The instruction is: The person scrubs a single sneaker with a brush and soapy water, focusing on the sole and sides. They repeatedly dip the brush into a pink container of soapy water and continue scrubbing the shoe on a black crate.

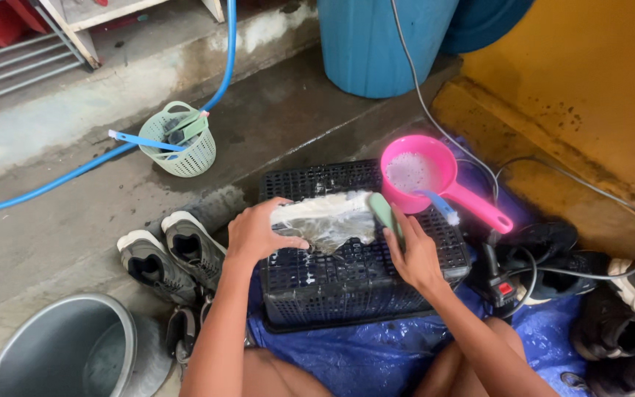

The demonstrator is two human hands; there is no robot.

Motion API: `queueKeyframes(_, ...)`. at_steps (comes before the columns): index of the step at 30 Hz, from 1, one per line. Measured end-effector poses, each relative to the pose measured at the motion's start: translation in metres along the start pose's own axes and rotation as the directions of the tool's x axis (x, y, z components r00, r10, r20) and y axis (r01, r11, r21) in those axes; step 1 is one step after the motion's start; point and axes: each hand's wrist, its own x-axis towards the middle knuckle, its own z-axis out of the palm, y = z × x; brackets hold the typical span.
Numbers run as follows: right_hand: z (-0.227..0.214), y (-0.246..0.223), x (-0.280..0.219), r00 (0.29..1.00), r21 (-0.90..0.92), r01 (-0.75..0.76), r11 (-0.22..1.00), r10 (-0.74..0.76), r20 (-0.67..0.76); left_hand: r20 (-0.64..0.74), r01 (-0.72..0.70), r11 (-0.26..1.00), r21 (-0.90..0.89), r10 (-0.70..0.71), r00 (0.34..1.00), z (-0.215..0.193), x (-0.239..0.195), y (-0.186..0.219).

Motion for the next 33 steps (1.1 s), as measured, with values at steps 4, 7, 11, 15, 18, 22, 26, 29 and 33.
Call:
queueKeyframes(4, 0.013, -0.017, 0.006, 0.988, -0.057, 0.091, 0.994, -0.097, -0.121, -0.023, -0.011, 1.000, 0.029, 0.012, 1.000, 0.005, -0.007, 0.007)
queueKeyframes(7, 0.024, -0.058, 0.014, 0.981, -0.026, 0.144, 0.989, -0.146, -0.131, -0.039, 0.025, 0.998, 0.064, -0.022, 0.999, 0.014, -0.001, 0.001)
queueKeyframes(11, 0.040, -0.106, 0.012, 0.957, -0.115, 0.281, 0.953, -0.286, -0.035, -0.039, 0.031, 0.995, 0.094, -0.028, 0.999, 0.021, 0.006, -0.007)
queueKeyframes(15, 0.045, -0.087, 0.007, 0.976, -0.196, 0.114, 0.974, -0.147, -0.163, -0.029, 0.028, 0.993, 0.110, -0.025, 0.999, 0.020, 0.002, -0.008)
queueKeyframes(18, 0.021, -0.070, 0.006, 0.947, -0.181, -0.005, 0.984, -0.054, -0.318, -0.044, 0.047, 0.984, 0.173, -0.040, 0.998, 0.039, 0.016, -0.018)
queueKeyframes(22, 0.046, -0.124, -0.010, 0.937, -0.039, 0.019, 0.999, -0.031, -0.347, -0.059, 0.056, 0.979, 0.196, -0.045, 0.997, 0.042, 0.025, -0.022)
queueKeyframes(26, 0.062, -0.136, -0.028, 0.961, -0.090, 0.230, 0.969, -0.241, -0.139, -0.050, 0.072, 0.980, 0.185, -0.063, 0.997, 0.030, 0.011, -0.005)
queueKeyframes(29, 0.046, -0.124, -0.013, 0.958, -0.127, 0.062, 0.990, -0.095, -0.272, -0.028, 0.069, 0.975, 0.211, -0.064, 0.998, 0.028, 0.012, -0.005)
queueKeyframes(33, 0.041, -0.108, 0.009, 0.930, -0.026, -0.142, 0.990, 0.124, -0.347, -0.043, 0.045, 0.979, 0.197, -0.038, 0.998, 0.035, 0.016, -0.002)
